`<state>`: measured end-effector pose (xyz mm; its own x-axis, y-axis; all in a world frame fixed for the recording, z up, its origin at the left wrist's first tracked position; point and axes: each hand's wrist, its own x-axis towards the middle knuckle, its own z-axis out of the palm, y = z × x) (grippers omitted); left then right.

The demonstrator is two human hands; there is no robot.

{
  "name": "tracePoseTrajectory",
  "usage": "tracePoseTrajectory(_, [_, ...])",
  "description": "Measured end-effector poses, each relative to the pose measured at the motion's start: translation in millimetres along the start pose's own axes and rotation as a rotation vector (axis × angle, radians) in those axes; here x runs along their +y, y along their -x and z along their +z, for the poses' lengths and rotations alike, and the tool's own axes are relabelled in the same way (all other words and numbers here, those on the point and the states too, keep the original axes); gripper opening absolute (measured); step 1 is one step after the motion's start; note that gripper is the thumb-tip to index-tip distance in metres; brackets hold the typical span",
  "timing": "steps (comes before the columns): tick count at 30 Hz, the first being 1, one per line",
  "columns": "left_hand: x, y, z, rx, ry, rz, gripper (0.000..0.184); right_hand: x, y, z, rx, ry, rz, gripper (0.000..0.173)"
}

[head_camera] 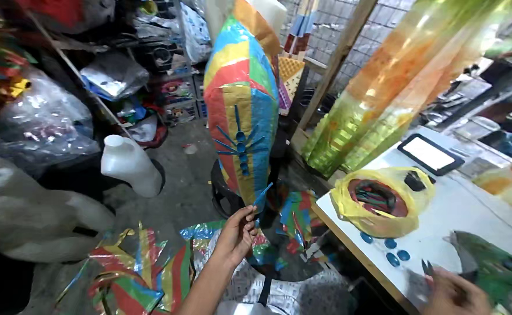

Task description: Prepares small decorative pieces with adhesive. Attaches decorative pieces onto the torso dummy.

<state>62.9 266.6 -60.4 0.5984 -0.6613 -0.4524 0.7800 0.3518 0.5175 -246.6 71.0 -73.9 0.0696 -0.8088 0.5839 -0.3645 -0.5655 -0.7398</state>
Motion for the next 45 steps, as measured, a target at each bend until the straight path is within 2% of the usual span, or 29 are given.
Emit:
tracePoseTrajectory(2, [-6.9, 2.5, 6.0, -0.040, -0.150, 0.094, 0.020, -27.7, 2.9, 37.8, -0.199, -0.163, -0.061, 0.024])
tracePoseTrajectory(6, [-12.0, 10.7, 5.6, -0.035, -0.502, 0.475, 0.016, -70.7, -6.4, 103.2, -0.392, -0.424, -0.127, 0.018])
tracePoseTrajectory(8, [-9.8, 15.0, 1.2, -0.006, -0.533, 0.548, 0.015, -83.1, -10.3, 128.6, -0.487, -0.485, -0.178, 0.019])
tracePoseTrajectory(12, [-4.3, 22.8, -5.6, 0.006, -0.481, 0.504, 0.018, -100.6, -8.8, 167.0, -0.686, -0.619, -0.181, 0.018])
tracePoseTrajectory(16, [-2.2, 26.2, -7.5, -0.017, -0.458, 0.432, 0.019, -111.9, -8.2, 182.9, -0.799, -0.707, -0.116, 0.018])
tracePoseTrajectory(30, [1.2, 26.3, -8.2, -0.050, -0.427, 0.374, 0.019, -113.9, -18.3, 188.7, -0.873, -0.759, -0.140, 0.012])
tracePoseTrajectory(33, [0.9, 25.9, -8.5, -0.035, -0.435, 0.440, 0.018, -114.4, -17.9, 190.2, -0.897, -0.801, -0.091, 0.011])
tracePoseTrajectory(36, [-1.7, 27.1, -7.2, 0.029, -0.582, 0.672, 0.011, -117.1, -15.6, 192.5, -0.888, -0.873, -0.026, 0.010])
tracePoseTrajectory(43, [-5.6, 8.9, -19.7, 0.107, -1.057, 1.622, 0.013, -131.7, -6.7, 192.0, -0.895, -0.969, 0.236, 0.011])
tracePoseTrajectory(45, [2.0, 6.0, -22.5, 0.131, -1.211, 1.841, 0.014, -136.8, -5.5, 190.9, -0.922, -0.980, 0.331, 0.012])
